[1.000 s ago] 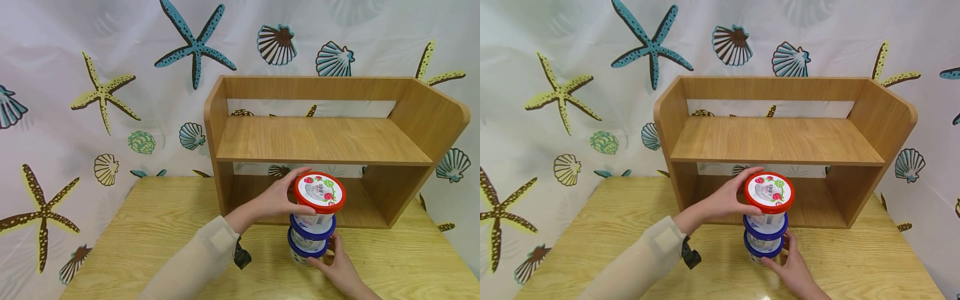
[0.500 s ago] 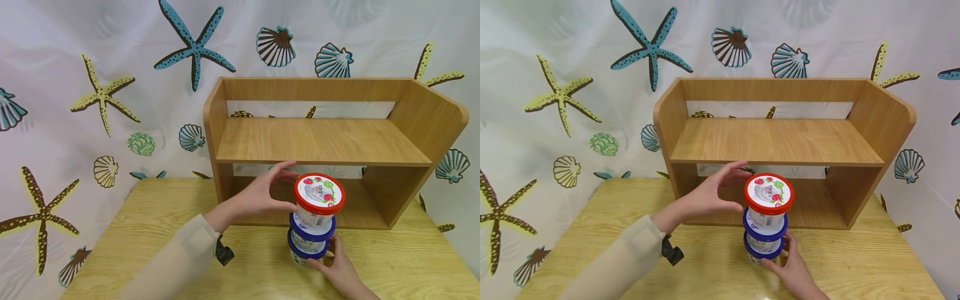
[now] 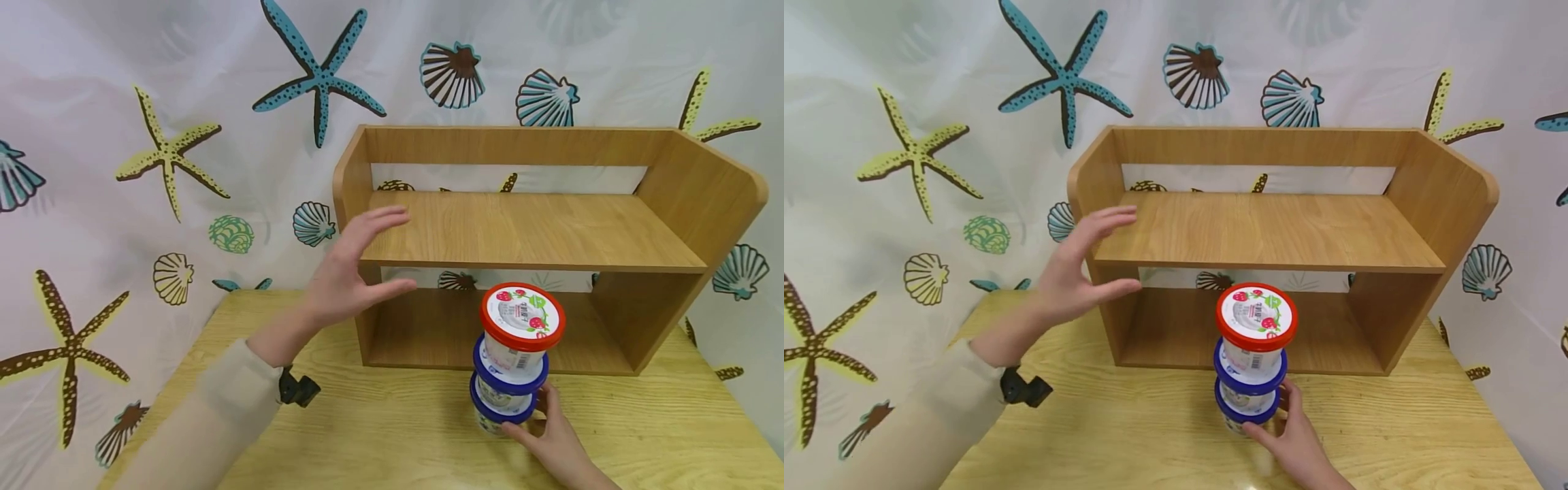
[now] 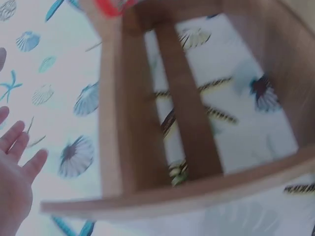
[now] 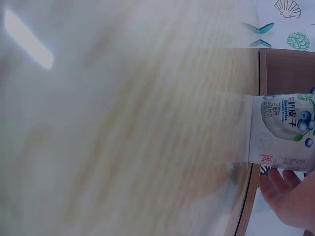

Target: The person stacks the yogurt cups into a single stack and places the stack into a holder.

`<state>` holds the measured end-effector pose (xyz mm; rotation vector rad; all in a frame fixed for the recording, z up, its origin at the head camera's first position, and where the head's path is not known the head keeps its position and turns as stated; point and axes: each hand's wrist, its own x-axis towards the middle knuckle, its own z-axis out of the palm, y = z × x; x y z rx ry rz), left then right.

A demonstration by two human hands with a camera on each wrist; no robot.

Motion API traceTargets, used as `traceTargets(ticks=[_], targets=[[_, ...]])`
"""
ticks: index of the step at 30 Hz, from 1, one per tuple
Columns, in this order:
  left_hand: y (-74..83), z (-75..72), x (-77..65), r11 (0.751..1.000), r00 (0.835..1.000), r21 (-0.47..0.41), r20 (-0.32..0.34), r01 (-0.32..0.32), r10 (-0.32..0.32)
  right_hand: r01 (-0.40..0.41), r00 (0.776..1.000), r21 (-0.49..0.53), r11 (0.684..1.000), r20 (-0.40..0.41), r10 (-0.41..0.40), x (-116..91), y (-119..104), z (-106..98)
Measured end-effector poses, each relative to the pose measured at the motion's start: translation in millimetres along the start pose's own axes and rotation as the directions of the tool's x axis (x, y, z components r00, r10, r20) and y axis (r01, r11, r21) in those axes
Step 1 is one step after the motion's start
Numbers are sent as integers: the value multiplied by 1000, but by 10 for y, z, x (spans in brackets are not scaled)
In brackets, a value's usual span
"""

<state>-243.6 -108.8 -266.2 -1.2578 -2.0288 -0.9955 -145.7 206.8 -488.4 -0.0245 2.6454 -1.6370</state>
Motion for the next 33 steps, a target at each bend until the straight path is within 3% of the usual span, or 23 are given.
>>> traceTargets(ticks=[4,8,11,14,18,20,23,33], targets=[[-46,-254,91,988,990,130,-107,-83,97,-14,1000,1,1000,8,14,4,3,-10],[-143,-420,156,974,978,215,-177,-71,111,-37,999,0,999,18,37,8,0,-23],[-247,-467,174,973,973,231,-223,-9,62,-48,999,0,999,20,48,8,-3,-27],[-350,-462,155,978,967,184,-249,102,-55,-50,999,1,999,19,49,11,-6,-25],[-473,-418,93,964,946,84,-231,251,-226,-48,999,-4,999,18,48,17,-8,-20],[-519,-394,66,955,937,43,-211,293,-278,-46,999,0,999,17,46,17,-5,-17],[-556,-368,47,952,935,12,-190,306,-299,-40,999,2,999,15,40,16,0,-12],[-602,-323,68,957,938,1,-197,290,-285,-1,1000,3,1000,-9,1,2,17,-6]])
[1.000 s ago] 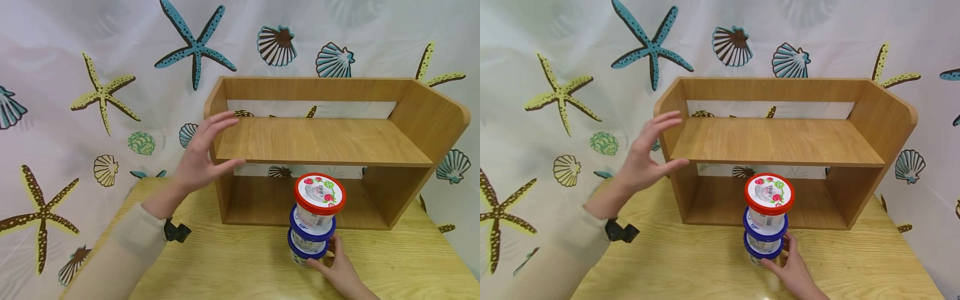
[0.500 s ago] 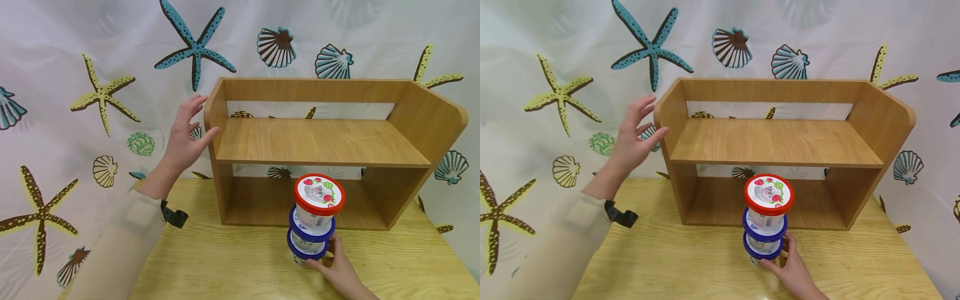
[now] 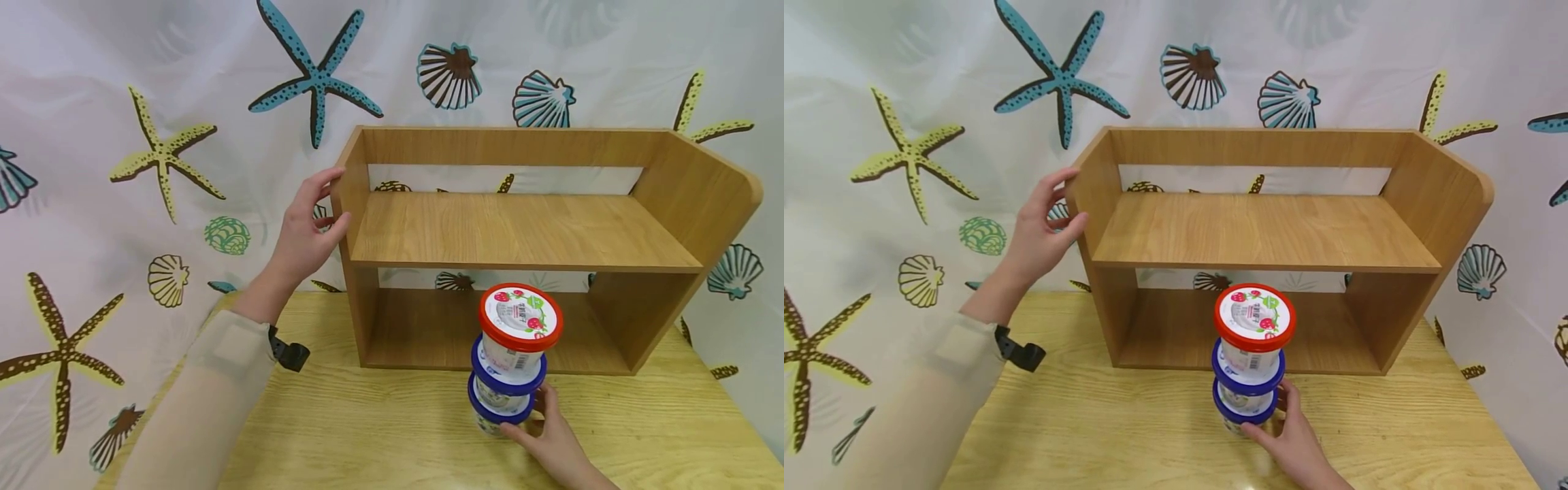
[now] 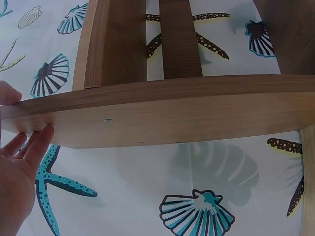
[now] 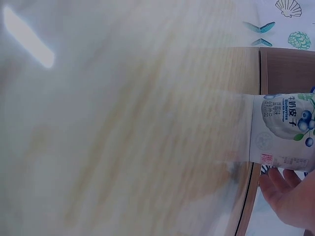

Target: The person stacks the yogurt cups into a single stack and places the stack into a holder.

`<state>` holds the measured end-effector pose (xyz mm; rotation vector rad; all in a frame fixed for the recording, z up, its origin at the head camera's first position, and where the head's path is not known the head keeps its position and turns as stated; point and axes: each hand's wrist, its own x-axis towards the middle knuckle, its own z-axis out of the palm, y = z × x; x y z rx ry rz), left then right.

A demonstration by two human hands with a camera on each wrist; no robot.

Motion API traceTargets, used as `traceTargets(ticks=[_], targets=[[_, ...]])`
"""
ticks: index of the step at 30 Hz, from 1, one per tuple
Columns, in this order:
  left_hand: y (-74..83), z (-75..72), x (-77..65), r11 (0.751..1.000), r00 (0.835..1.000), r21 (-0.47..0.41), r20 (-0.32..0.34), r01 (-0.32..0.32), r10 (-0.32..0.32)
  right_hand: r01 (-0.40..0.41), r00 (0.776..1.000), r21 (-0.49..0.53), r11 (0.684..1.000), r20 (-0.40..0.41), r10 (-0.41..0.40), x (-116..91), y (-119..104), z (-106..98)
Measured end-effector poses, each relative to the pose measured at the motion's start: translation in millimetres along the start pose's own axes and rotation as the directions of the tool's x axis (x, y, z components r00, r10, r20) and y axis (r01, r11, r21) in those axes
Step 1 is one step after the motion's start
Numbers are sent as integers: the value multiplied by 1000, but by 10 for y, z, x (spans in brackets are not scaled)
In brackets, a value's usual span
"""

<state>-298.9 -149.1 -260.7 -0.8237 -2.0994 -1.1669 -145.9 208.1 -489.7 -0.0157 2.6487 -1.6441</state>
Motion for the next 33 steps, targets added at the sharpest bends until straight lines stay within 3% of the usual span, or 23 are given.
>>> traceTargets(ticks=[8,15,17,22,27,33], targets=[[-2,26,1,999,999,0,-5,35,-35,-18,1000,6,1000,11,18,18,-4,5],[261,2,-11,998,998,-28,1,61,-61,-70,998,71,995,8,69,29,-64,67],[195,15,-7,998,998,-25,-5,60,-60,-89,996,86,992,4,89,29,-72,100],[-4,56,-6,999,998,-6,-24,51,-51,-44,998,158,986,-33,50,32,-38,186],[-1,77,-17,999,998,16,-49,37,-36,2,999,203,979,-50,8,49,-10,225],[13,94,-12,998,997,41,-66,37,-34,-7,998,189,982,-54,18,50,-17,219]])
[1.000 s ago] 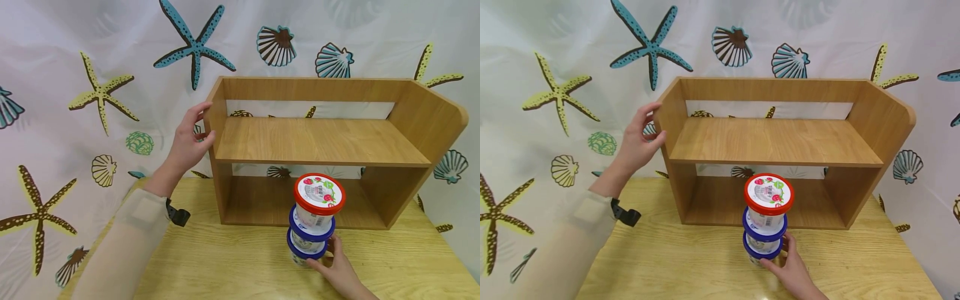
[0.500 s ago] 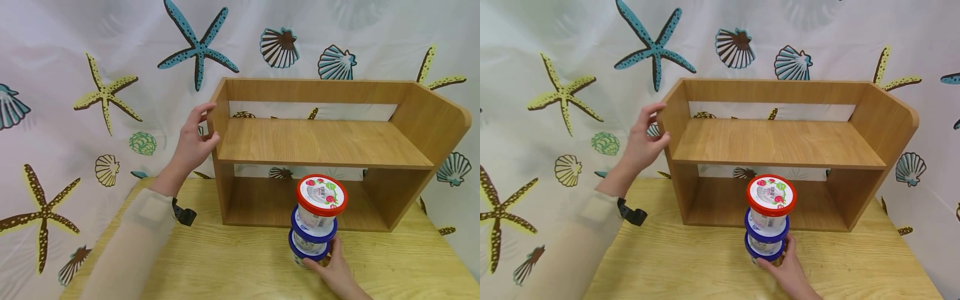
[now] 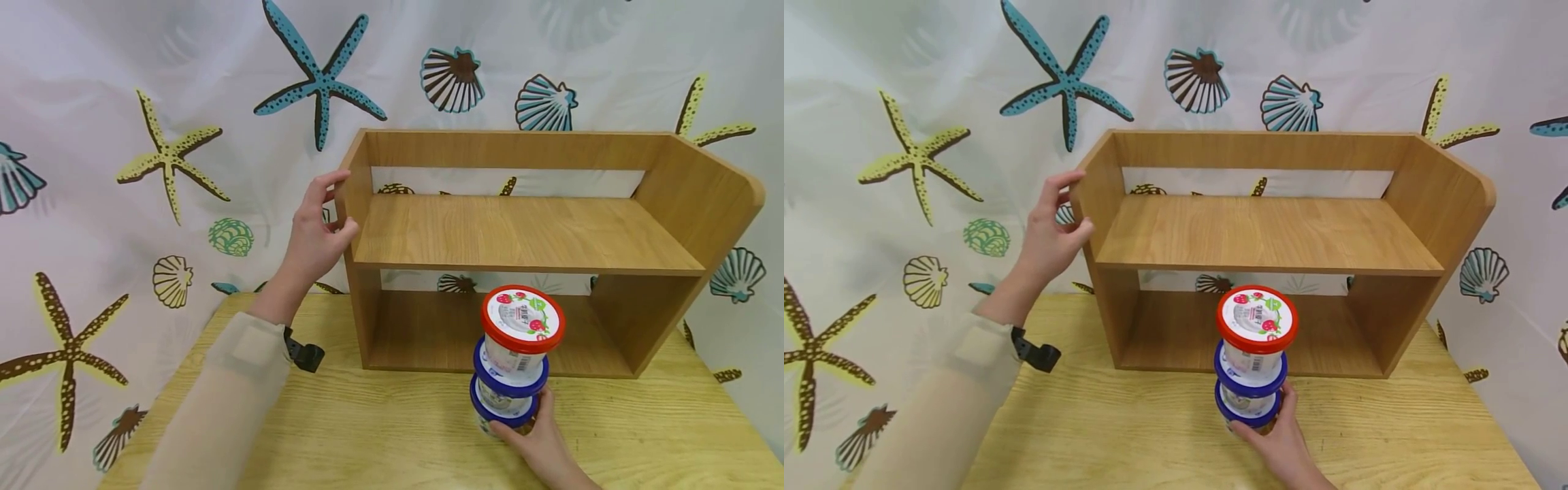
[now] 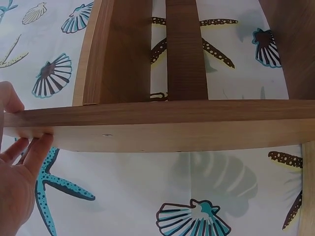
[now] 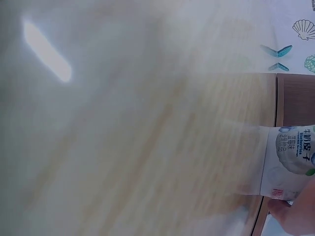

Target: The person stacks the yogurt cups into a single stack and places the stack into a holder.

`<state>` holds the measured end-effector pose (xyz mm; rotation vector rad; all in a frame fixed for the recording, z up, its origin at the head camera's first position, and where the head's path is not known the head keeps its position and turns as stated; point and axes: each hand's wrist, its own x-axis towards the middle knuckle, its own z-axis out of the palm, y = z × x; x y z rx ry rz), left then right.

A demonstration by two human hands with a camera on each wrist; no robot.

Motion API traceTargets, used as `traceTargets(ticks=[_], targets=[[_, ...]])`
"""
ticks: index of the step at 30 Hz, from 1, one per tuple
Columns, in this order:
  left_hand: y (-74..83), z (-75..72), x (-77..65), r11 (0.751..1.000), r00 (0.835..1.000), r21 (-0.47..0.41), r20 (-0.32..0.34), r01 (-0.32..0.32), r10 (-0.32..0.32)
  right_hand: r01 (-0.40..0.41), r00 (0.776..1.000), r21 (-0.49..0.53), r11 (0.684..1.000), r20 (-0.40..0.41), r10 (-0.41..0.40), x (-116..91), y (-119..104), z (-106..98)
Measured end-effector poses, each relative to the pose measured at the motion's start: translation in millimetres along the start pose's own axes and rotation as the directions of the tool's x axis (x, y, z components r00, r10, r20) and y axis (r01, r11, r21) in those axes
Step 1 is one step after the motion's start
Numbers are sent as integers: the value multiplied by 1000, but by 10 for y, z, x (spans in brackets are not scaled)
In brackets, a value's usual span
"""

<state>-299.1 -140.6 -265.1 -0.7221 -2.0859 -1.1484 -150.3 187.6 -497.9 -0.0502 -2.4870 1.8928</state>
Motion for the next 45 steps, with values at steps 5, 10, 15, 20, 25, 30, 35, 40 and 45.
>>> traceTargets(ticks=[5,10,15,20,25,30,35,40,45], targets=[[-5,0,2,1000,1000,-2,0,6,-6,-29,1000,-18,999,8,30,5,-22,-4],[-5,2,1,1000,1000,1,-7,6,-6,-52,999,-33,998,9,52,20,-25,-9],[7,5,-1,1000,1000,1,-7,18,-18,-33,999,-33,999,8,33,16,-12,-15],[19,15,1,1000,1000,-7,-6,26,-26,-16,1000,-41,999,14,17,14,-24,-25],[21,21,1,999,999,-13,-6,34,-34,49,999,-75,996,-6,-50,4,-75,-43],[21,21,-2,999,999,-15,-9,33,-33,171,984,-106,980,-40,-176,-15,-165,-66],[3,15,-1,1000,999,-13,-16,27,-27,293,948,-181,939,-72,-309,-5,-256,-101],[-9,15,3,999,999,-16,-14,29,-30,327,937,-192,925,-59,-344,22,-369,-158],[-2,16,-4,999,999,-19,-9,34,-35,362,924,-189,913,-57,-378,45,-488,-202]])
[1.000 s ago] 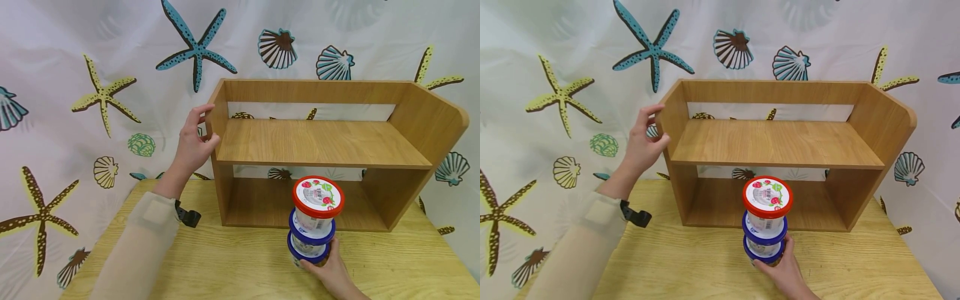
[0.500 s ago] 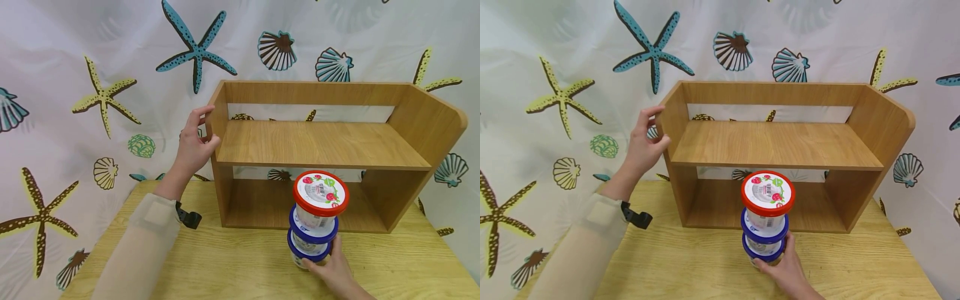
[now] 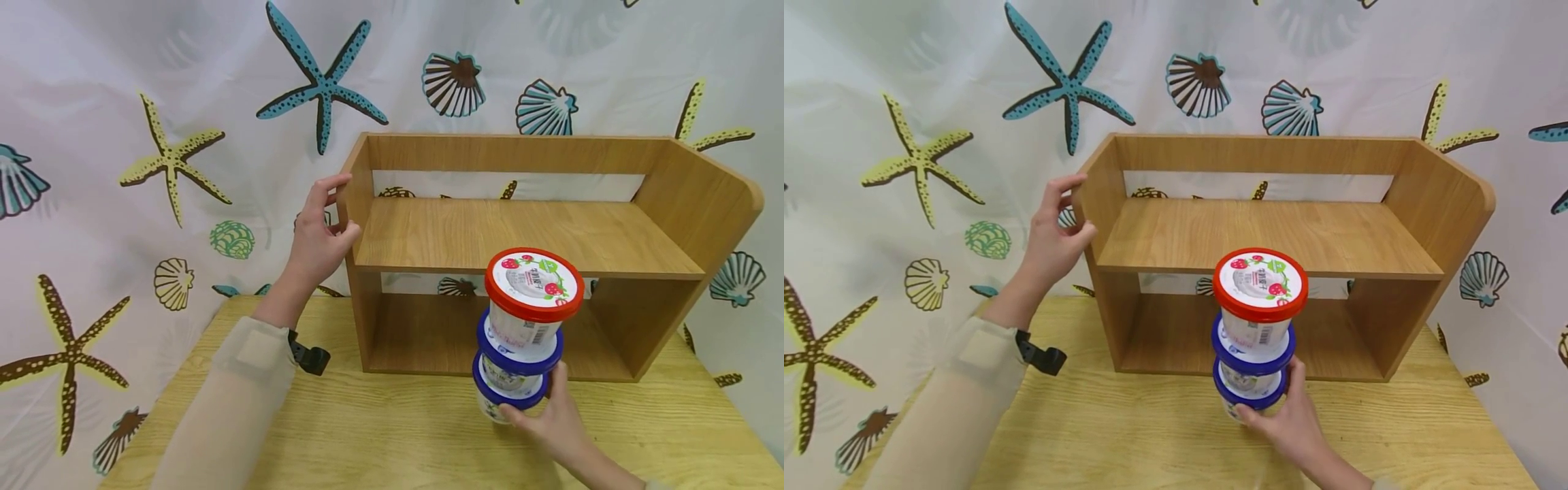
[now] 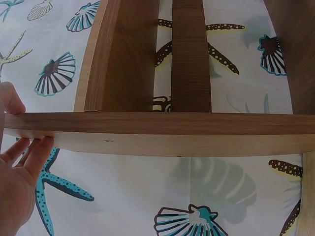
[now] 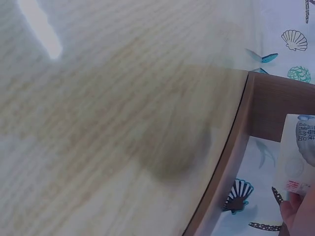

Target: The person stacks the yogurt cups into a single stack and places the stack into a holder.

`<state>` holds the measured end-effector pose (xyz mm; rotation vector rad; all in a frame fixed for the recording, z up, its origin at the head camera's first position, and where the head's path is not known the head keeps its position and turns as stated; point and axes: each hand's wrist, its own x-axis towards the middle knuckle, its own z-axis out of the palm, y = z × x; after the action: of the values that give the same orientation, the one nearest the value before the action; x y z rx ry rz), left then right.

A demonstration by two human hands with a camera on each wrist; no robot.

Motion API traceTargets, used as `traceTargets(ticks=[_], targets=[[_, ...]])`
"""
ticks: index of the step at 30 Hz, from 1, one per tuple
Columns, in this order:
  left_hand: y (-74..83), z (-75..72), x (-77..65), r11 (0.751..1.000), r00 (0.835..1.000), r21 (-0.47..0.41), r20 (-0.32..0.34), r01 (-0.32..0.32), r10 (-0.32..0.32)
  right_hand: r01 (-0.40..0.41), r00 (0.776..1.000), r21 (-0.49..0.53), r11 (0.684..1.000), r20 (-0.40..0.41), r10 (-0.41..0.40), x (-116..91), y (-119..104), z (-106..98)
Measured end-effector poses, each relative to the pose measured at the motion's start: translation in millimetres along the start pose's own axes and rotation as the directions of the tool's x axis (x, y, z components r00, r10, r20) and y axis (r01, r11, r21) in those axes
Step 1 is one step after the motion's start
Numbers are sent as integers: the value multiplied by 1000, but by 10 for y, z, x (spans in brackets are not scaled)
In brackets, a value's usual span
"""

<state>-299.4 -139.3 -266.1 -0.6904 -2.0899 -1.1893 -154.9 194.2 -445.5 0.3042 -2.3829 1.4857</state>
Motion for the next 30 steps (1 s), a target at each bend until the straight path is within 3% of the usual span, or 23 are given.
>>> traceTargets(ticks=[10,20,30], targets=[[-4,11,1,1000,1000,-2,-5,0,0,97,995,7,995,-36,-97,160,-152,-104],[0,19,-8,1000,1000,-1,-7,-6,6,67,998,-53,996,-5,-67,334,-419,-305],[13,17,-7,1000,1000,1,-6,12,-12,73,997,-14,997,29,-72,537,-693,-513]])
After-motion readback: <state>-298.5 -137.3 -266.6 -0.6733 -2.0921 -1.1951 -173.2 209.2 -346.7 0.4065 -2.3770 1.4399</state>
